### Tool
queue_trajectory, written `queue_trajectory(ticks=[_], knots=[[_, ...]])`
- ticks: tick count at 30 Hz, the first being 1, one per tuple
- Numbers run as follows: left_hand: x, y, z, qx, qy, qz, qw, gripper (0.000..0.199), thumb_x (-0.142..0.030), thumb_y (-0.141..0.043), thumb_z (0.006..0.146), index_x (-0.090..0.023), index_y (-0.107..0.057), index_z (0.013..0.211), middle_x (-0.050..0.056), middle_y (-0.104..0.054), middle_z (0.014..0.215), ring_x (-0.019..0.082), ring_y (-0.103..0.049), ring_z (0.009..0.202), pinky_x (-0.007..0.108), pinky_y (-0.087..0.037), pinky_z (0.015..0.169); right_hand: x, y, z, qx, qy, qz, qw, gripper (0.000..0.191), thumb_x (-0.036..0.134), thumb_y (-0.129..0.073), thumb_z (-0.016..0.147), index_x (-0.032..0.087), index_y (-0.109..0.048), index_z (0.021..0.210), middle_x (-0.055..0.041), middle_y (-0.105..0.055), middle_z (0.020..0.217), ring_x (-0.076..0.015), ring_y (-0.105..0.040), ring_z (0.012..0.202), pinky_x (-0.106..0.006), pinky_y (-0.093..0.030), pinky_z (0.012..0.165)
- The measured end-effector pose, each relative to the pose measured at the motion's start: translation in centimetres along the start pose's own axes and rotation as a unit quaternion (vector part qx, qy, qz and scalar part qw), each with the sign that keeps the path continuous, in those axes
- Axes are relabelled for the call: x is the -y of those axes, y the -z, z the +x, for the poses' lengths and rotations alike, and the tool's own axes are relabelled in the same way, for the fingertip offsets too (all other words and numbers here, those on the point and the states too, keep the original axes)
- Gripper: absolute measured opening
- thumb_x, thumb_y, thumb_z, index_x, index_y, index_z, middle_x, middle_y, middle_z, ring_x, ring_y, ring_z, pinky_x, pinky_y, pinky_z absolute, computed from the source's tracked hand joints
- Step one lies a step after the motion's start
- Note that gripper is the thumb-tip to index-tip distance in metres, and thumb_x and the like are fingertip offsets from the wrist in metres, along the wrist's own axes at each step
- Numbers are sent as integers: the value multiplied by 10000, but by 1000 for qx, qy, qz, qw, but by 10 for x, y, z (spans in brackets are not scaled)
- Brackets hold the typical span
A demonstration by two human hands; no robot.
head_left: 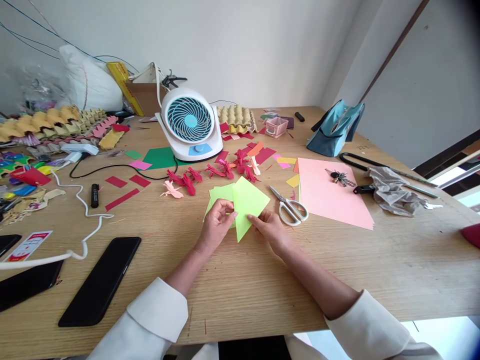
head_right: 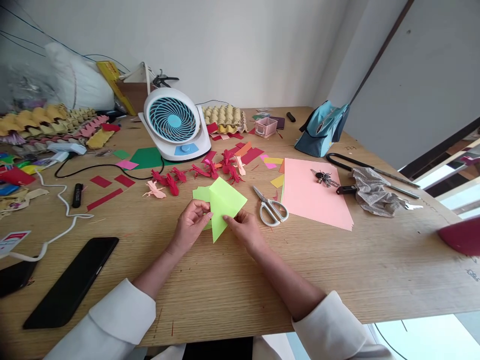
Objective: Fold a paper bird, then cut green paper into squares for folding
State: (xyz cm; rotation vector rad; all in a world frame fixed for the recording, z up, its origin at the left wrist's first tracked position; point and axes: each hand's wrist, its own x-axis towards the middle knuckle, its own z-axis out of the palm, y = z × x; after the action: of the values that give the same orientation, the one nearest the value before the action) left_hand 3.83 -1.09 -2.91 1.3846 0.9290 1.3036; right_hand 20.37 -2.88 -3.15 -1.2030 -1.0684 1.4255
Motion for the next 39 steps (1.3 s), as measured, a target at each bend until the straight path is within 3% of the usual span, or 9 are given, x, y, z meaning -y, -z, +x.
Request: queue_trajectory(ticks=[2,6,12,18,24,30,34,39], knots=[[2,1,-1,8,-6,49,999,128,-271,-693,802,-205,-667,908,20,-655,856,141,-583,798,237,-447,741,-1,0,0,8,-3,-9,1000,412,540,-750,628,171,-615,750,32,-533,570,-102,-418,521,-247,-303,493],[5,2,-3,-10,-1,76,997,190,-297,-656,841,-213,-734,992,35,-697,902,158,-595,828,247,-450,773,-1,-1,-4,24,-3,-33,999,375,512,-747,648,177,-610,748,36,-508,546,-110,-415,521,-250,-302,488],[7,2,-2,-25,15,40,999,266,-322,-669,834,-202,-736,1062,52,-720,1014,172,-617,925,268,-462,845,-4,0,-5,52,7,-69,996,329,479,-725,696,170,-631,759,45,-480,532,-110,-400,528,-251,-302,494],[9,3,0,-67,56,-35,996,343,-361,-702,794,-183,-731,1085,67,-724,1029,145,-615,817,252,-466,751,-6,2,-4,83,13,-131,988,316,454,-727,694,152,-635,709,37,-514,564,-84,-352,520,-245,-259,496],[8,4,2,-125,72,-71,987,323,-356,-737,748,-167,-748,1010,62,-734,967,128,-602,762,240,-456,705,-12,5,-1,60,19,-78,995,435,575,-700,706,170,-546,661,39,-515,565,-82,-379,510,-243,-262,490],[5,2,1,-95,69,-65,991,323,-329,-755,734,-173,-746,1018,41,-730,916,121,-595,754,218,-452,689,-11,4,-2,45,29,-59,997,470,596,-704,699,191,-478,626,77,-405,504,-61,-276,467,-242,-180,464],[6,2,0,-78,90,-80,990,330,-356,-747,744,-174,-742,1020,25,-713,837,109,-580,684,211,-452,648,-14,1,-1,20,39,-57,997,480,608,-685,702,199,-451,610,71,-410,508,-65,-285,472,-240,-188,463],[7,2,0,-93,106,-92,986,351,-353,-755,729,-165,-735,1024,22,-695,800,107,-573,657,211,-452,623,-16,1,0,34,47,-99,993,435,584,-640,751,191,-490,640,66,-417,531,-77,-307,482,-241,-223,468]])
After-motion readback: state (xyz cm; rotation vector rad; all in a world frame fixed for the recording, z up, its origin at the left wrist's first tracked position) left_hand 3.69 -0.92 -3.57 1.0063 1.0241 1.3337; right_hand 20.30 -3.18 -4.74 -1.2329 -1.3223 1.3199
